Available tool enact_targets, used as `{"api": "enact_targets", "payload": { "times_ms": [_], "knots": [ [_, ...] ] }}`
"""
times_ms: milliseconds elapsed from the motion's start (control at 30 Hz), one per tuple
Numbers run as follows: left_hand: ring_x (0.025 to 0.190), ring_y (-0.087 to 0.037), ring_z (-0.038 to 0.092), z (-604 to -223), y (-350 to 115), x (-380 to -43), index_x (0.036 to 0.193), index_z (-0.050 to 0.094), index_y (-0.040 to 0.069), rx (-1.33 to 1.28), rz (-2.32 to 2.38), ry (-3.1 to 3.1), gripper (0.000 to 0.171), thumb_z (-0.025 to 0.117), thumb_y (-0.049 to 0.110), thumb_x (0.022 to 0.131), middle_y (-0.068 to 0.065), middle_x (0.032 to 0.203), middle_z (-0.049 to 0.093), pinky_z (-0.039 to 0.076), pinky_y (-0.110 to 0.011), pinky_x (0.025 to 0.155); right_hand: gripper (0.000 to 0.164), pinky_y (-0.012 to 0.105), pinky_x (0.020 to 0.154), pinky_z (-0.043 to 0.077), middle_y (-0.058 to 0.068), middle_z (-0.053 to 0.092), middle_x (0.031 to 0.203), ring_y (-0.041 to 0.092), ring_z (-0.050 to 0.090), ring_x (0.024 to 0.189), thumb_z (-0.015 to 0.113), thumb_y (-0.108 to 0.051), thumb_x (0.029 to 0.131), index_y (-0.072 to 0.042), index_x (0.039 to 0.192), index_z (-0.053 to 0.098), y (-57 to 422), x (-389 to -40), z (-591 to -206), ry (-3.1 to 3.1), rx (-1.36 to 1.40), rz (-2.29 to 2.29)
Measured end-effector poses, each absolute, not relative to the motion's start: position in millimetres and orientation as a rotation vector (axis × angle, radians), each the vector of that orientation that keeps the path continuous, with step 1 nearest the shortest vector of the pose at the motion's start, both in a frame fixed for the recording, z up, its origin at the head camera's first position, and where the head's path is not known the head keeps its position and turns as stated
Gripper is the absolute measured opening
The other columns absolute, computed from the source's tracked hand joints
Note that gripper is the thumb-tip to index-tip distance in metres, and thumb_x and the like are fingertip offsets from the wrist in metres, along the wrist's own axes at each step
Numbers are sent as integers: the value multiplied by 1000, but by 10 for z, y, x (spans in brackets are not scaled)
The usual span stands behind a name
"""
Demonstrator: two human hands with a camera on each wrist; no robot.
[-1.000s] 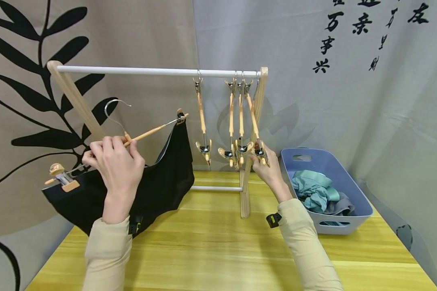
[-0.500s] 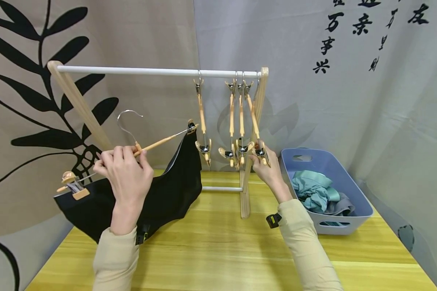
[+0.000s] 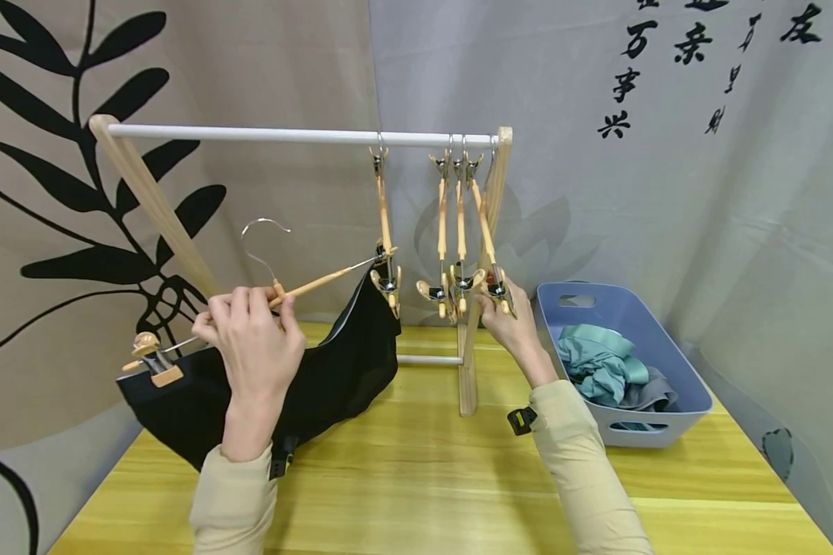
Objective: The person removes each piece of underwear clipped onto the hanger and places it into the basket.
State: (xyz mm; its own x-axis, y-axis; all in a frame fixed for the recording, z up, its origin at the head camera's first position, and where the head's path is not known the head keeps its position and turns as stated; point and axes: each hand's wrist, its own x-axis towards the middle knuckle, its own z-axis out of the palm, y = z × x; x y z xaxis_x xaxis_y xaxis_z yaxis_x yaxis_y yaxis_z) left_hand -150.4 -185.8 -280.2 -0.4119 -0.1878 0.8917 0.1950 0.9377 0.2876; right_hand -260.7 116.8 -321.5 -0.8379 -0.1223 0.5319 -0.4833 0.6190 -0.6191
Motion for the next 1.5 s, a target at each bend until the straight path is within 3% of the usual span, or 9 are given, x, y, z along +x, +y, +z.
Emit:
{"api": "enact_targets", "payload": {
  "times_ms": [267,533,1033,1200,1300,1367,1500],
  "knots": [
    [89,-43,41,-2841,-1794,-1467,84,60,-6,-27,-410,-1974,25,54,18,89,-22,82,56,18,-59,83,24,35,61,47,11,65,96,22,61,73,55,-20,90,-12,113,53,1168,-2596,-3218,-2404,468,1102],
    [88,-41,41,-2844,-1727,-1451,84,61,-7,-55,-421,-1974,25,55,18,88,-22,82,56,18,-58,83,18,32,55,42,12,65,91,21,56,65,57,-16,89,-11,105,53,1170,-2608,-3215,-2369,493,1085],
    [88,-39,41,-2806,-1607,-1364,85,61,-5,-103,-413,-1994,26,54,19,89,-20,82,57,18,-57,82,31,38,61,46,12,65,100,25,59,72,58,-20,88,-11,118,52,1163,-2611,-3200,-2421,420,1035],
    [87,-39,42,-2820,-1569,-1346,83,61,-5,-118,-407,-1999,25,54,19,89,-19,80,57,19,-57,82,33,40,65,47,11,64,103,27,60,80,57,-22,89,-12,121,51,1160,-2591,-3201,-2438,412,1098],
    [86,-38,42,-2833,-1541,-1330,82,61,-4,-129,-401,-2005,24,54,18,89,-19,80,57,19,-58,82,40,44,75,48,12,58,113,29,60,93,55,-22,90,-10,128,45,1130,-2534,-3173,-2452,395,1113],
    [86,-38,42,-2841,-1520,-1322,82,61,-4,-136,-396,-2014,24,54,18,89,-18,79,57,18,-58,82,36,45,79,48,13,52,119,30,57,99,55,-20,91,-9,124,47,1097,-2478,-3147,-2440,395,1063],
    [86,-37,42,-2847,-1489,-1305,82,61,-4,-145,-390,-2042,24,54,18,89,-17,80,57,18,-58,82,14,44,89,45,13,45,122,28,46,115,54,-15,91,-7,102,56,999,-2345,-3068,-2323,444,905]
  ]
}}
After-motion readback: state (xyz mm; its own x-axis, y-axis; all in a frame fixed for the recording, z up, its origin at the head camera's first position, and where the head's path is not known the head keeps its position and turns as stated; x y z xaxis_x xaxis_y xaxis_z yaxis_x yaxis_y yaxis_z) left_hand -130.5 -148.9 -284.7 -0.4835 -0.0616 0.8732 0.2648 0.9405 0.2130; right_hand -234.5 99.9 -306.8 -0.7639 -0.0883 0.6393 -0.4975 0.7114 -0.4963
